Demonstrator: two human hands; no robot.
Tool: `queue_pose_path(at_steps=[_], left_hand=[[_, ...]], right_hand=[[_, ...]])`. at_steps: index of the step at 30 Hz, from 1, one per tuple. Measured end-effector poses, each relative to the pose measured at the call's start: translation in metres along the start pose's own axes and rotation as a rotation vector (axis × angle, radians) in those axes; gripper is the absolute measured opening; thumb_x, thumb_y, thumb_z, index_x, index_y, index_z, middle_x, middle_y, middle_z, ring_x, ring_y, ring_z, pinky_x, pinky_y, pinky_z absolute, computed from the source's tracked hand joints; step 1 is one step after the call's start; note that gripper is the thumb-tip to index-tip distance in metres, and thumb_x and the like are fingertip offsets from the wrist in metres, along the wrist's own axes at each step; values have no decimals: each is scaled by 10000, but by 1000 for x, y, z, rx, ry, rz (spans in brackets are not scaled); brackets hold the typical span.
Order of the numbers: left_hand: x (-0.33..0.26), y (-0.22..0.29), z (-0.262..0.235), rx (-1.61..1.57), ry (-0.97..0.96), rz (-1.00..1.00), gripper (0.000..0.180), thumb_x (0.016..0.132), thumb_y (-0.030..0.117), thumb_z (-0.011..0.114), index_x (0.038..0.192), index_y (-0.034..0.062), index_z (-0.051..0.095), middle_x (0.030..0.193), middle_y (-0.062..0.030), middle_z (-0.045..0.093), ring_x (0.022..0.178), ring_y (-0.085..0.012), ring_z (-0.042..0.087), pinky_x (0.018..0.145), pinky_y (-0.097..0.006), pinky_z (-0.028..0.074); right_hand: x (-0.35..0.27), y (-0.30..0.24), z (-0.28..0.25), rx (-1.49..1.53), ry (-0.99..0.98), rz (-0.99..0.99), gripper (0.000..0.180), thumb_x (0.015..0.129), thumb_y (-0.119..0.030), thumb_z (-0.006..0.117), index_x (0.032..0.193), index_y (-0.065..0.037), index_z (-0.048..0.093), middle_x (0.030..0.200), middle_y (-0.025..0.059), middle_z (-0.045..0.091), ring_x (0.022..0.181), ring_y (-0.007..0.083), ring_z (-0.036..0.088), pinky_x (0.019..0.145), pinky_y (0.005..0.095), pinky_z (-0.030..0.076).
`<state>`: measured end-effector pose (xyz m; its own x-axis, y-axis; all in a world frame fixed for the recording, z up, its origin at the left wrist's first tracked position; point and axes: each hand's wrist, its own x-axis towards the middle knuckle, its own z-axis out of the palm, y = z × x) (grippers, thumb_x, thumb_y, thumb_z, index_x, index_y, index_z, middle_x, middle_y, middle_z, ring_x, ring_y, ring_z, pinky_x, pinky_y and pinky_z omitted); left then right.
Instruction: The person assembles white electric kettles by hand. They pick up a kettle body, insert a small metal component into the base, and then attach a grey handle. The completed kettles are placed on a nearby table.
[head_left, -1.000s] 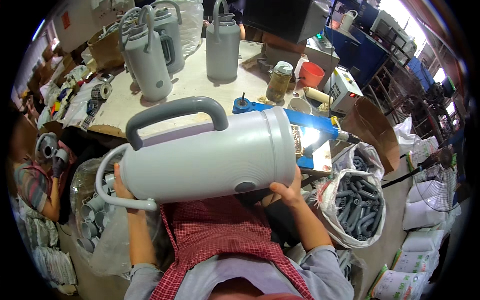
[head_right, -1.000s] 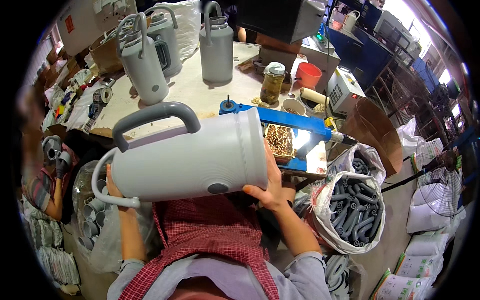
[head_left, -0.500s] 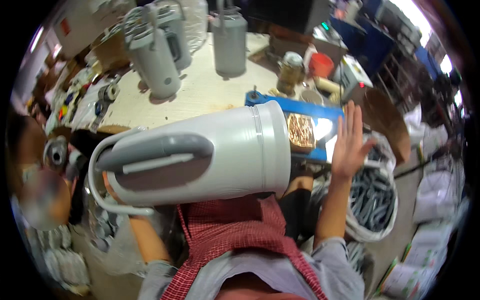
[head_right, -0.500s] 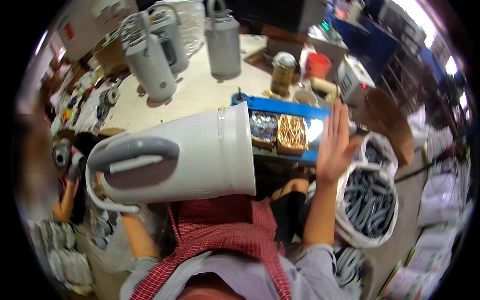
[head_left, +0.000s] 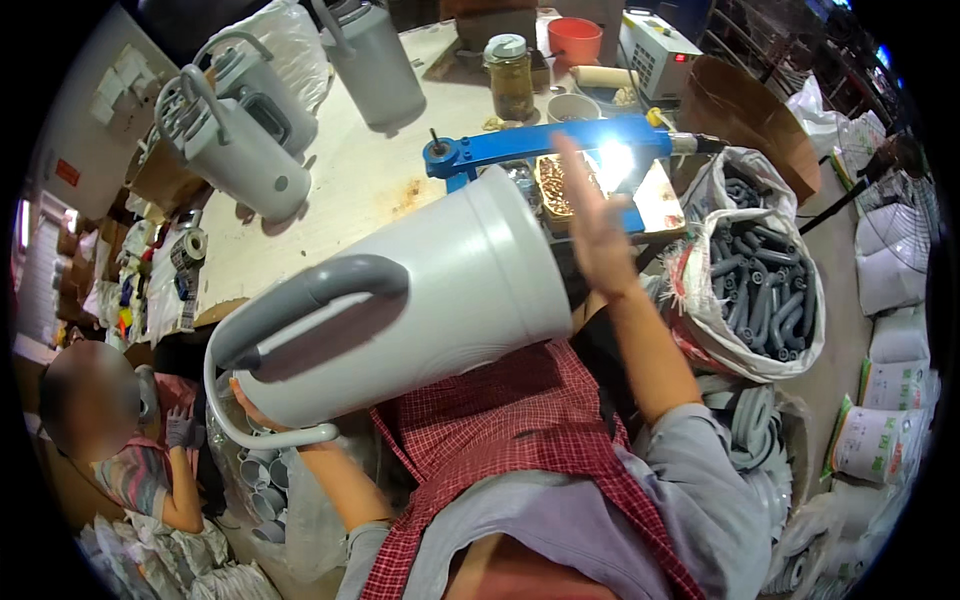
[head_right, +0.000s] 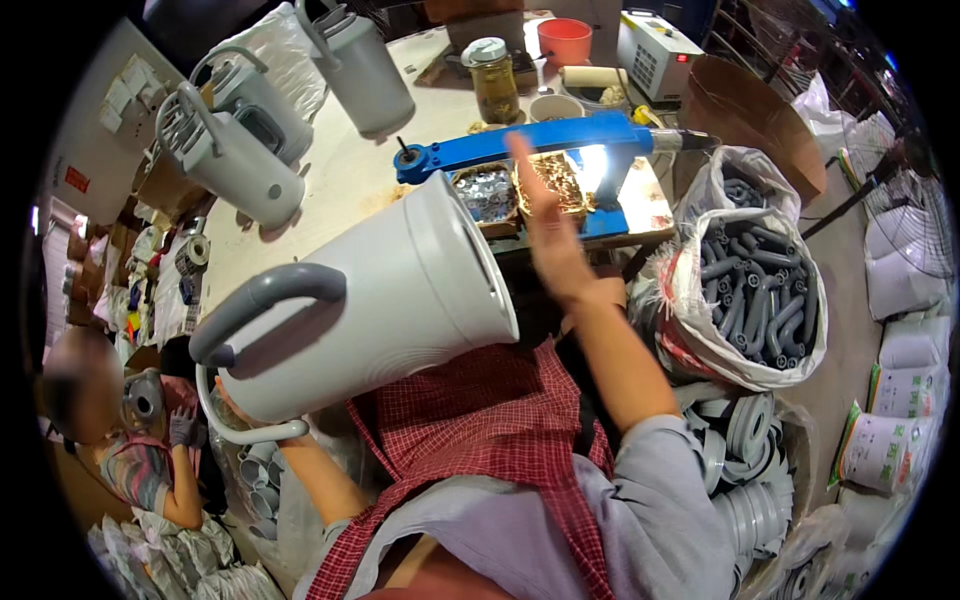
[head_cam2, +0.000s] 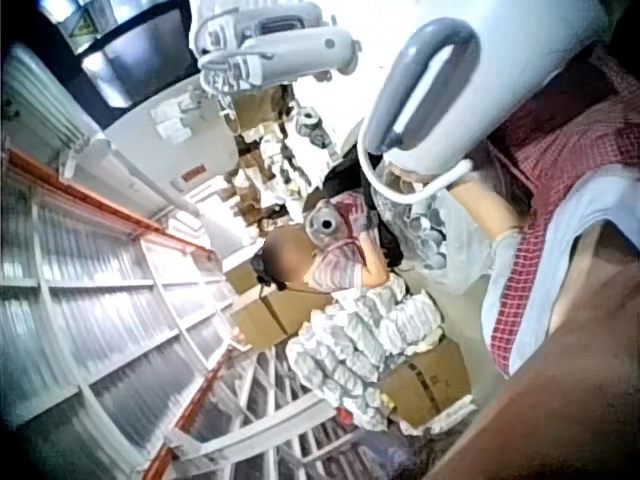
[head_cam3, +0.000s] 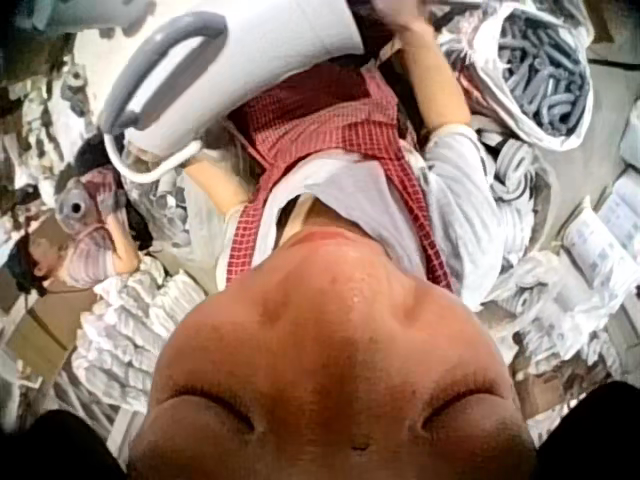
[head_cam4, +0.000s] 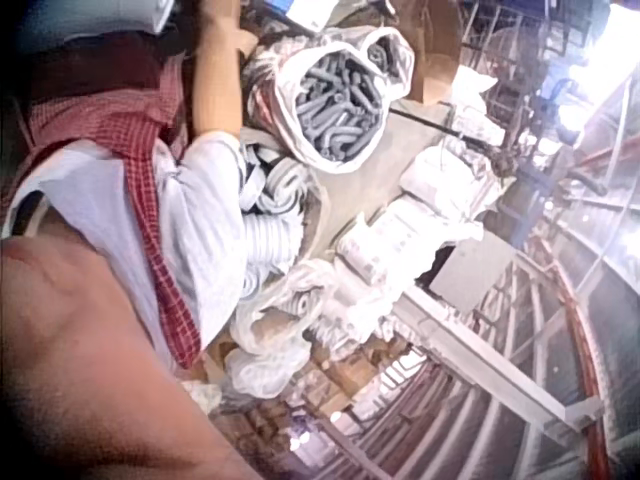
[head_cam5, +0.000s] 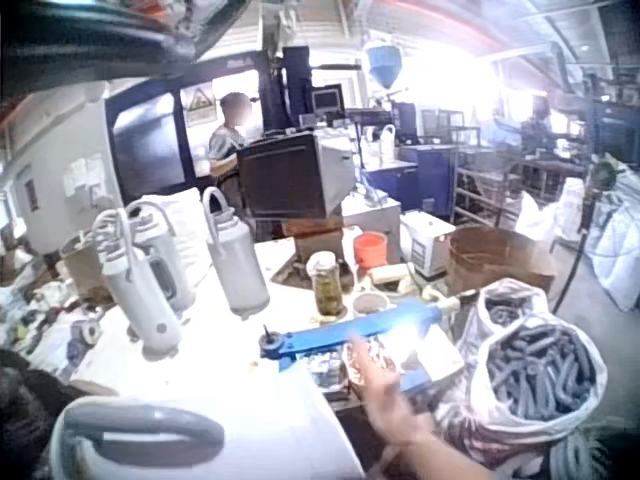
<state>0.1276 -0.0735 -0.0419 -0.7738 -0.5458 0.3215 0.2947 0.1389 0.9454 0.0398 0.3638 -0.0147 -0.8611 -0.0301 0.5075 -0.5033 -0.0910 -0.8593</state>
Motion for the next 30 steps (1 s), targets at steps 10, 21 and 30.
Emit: queue_pose_path(at_steps=[10,21,30], left_hand=[[10,19,6,-569,-176,-353,488,986,419,371,1211,24,549,1112,-115,621,945,-238,619,826,-366,522],[42,-45,-66,-399,117,-380,383,961,330,489,1204,42,557,1122,-92,629,996,-214,611,850,-348,511],[143,145,-82,254,260,292,372,948,334,565,837,2,689,776,-61,668,632,-116,617,566,-245,494]], right_hand=[[6,-5,-22,-78,-11,-114,753,984,-565,121,1495,-11,107,1570,127,115,1454,218,52,1168,352,16],[-8,-13,55,-346,-160,-273,557,858,-250,651,1344,-35,484,1127,187,559,1035,322,549,889,375,444],[88,28,146,-484,-306,-124,573,934,-409,537,1300,26,470,1242,245,532,1185,346,500,991,409,400]])
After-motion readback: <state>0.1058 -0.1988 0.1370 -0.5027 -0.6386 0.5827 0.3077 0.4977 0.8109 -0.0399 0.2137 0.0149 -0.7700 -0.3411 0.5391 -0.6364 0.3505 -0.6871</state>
